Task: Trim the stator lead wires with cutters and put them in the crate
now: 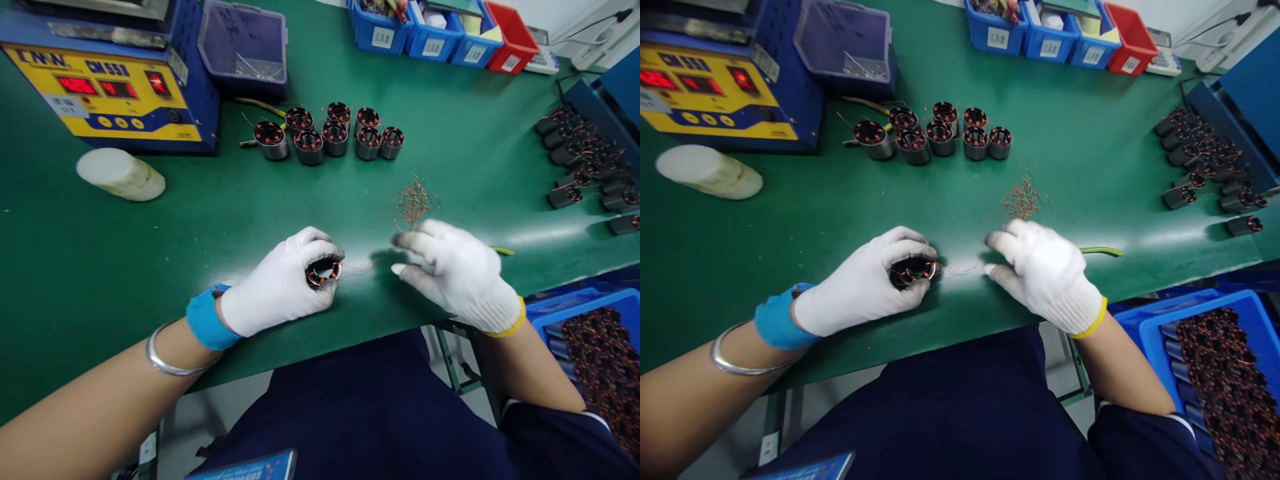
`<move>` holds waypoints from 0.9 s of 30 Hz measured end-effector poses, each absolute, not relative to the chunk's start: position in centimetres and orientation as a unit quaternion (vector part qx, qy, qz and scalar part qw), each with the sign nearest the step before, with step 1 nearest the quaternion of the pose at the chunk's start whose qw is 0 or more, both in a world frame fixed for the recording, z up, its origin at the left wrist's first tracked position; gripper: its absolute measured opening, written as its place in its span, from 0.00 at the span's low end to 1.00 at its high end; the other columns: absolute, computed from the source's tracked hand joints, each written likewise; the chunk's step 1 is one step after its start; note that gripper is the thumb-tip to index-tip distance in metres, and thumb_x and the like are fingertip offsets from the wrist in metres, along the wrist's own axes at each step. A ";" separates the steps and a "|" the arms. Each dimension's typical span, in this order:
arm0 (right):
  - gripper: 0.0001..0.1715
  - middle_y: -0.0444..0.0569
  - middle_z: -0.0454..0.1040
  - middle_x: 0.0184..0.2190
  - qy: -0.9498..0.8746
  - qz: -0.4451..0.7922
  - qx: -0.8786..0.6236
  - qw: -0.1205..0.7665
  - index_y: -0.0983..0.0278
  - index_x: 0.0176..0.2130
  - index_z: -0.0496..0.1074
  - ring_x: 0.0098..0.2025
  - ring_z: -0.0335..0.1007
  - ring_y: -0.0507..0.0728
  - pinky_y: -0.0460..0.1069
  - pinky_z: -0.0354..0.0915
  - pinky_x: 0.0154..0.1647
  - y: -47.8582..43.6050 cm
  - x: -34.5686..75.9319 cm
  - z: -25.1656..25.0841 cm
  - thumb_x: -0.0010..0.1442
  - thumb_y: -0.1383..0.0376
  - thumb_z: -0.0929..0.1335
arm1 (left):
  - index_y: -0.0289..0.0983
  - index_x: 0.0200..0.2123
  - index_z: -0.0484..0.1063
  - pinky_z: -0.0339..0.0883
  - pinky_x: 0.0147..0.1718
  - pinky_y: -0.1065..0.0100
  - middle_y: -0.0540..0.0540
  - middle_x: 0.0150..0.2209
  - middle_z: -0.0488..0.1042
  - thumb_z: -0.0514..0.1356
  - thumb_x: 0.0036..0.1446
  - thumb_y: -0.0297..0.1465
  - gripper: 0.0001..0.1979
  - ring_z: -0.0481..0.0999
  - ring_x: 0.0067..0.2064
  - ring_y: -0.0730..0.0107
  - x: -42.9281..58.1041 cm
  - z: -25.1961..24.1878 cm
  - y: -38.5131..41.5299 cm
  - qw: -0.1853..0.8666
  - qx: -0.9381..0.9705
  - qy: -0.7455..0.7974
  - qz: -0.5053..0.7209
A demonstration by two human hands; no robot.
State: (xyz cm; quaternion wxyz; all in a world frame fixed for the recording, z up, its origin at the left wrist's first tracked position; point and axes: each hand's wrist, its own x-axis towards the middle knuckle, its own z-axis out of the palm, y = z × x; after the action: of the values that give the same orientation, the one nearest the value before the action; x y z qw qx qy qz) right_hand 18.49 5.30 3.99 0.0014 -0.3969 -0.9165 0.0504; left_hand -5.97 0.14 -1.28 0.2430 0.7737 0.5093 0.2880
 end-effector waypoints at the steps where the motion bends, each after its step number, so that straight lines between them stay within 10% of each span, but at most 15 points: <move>1: 0.34 0.58 0.69 0.53 -0.922 0.053 -0.381 0.043 0.64 0.56 0.67 0.53 0.66 0.65 0.56 0.62 0.47 5.3 18.3 4.4 0.59 0.45 0.64 | 0.34 0.39 0.73 0.71 0.39 0.63 0.43 0.39 0.72 0.57 0.48 0.27 0.12 0.74 0.38 0.65 -6.0 -1.3 0.1 0.243 0.773 0.511 0.288; 4: 0.49 0.62 0.64 0.58 -0.941 0.091 -0.313 0.089 0.67 0.59 0.64 0.60 0.57 0.70 0.62 0.53 0.61 5.2 16.2 3.6 0.52 0.37 0.66 | 0.35 0.39 0.72 0.71 0.39 0.61 0.43 0.40 0.72 0.58 0.46 0.27 0.13 0.74 0.39 0.63 -6.0 -1.4 0.0 0.240 0.770 0.518 0.284; 8: 0.22 0.54 0.75 0.40 -0.945 0.180 -0.265 0.060 0.66 0.45 0.73 0.47 0.68 0.61 0.62 0.49 0.65 5.2 13.5 -0.3 0.66 0.55 0.60 | 0.36 0.40 0.70 0.71 0.41 0.61 0.43 0.40 0.71 0.58 0.45 0.27 0.15 0.74 0.40 0.63 -6.0 -1.5 -0.2 0.248 0.764 0.520 0.291; 16: 0.11 0.45 0.73 0.29 -0.896 0.334 -0.264 0.127 0.65 0.31 0.72 0.34 0.69 0.52 0.56 0.49 0.66 5.7 13.9 -1.5 0.62 0.65 0.63 | 0.37 0.37 0.71 0.69 0.37 0.65 0.45 0.38 0.70 0.59 0.49 0.27 0.09 0.73 0.38 0.68 -5.5 -1.9 0.0 0.241 0.782 0.486 0.306; 27: 0.17 0.44 0.72 0.27 -0.754 0.539 -0.372 0.048 0.65 0.34 0.72 0.30 0.65 0.50 0.46 0.61 0.32 6.3 15.9 0.7 0.62 0.55 0.62 | 0.38 0.31 0.68 0.65 0.33 0.63 0.45 0.34 0.66 0.55 0.48 0.25 0.05 0.68 0.34 0.66 -4.3 -3.1 0.2 0.184 0.787 0.495 0.318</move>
State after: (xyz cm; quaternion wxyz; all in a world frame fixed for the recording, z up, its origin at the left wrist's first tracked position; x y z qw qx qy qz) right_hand 15.90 6.28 0.74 0.0484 -0.3717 -0.7542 0.5392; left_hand -4.33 0.20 -3.06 0.1843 0.7872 0.4950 0.3183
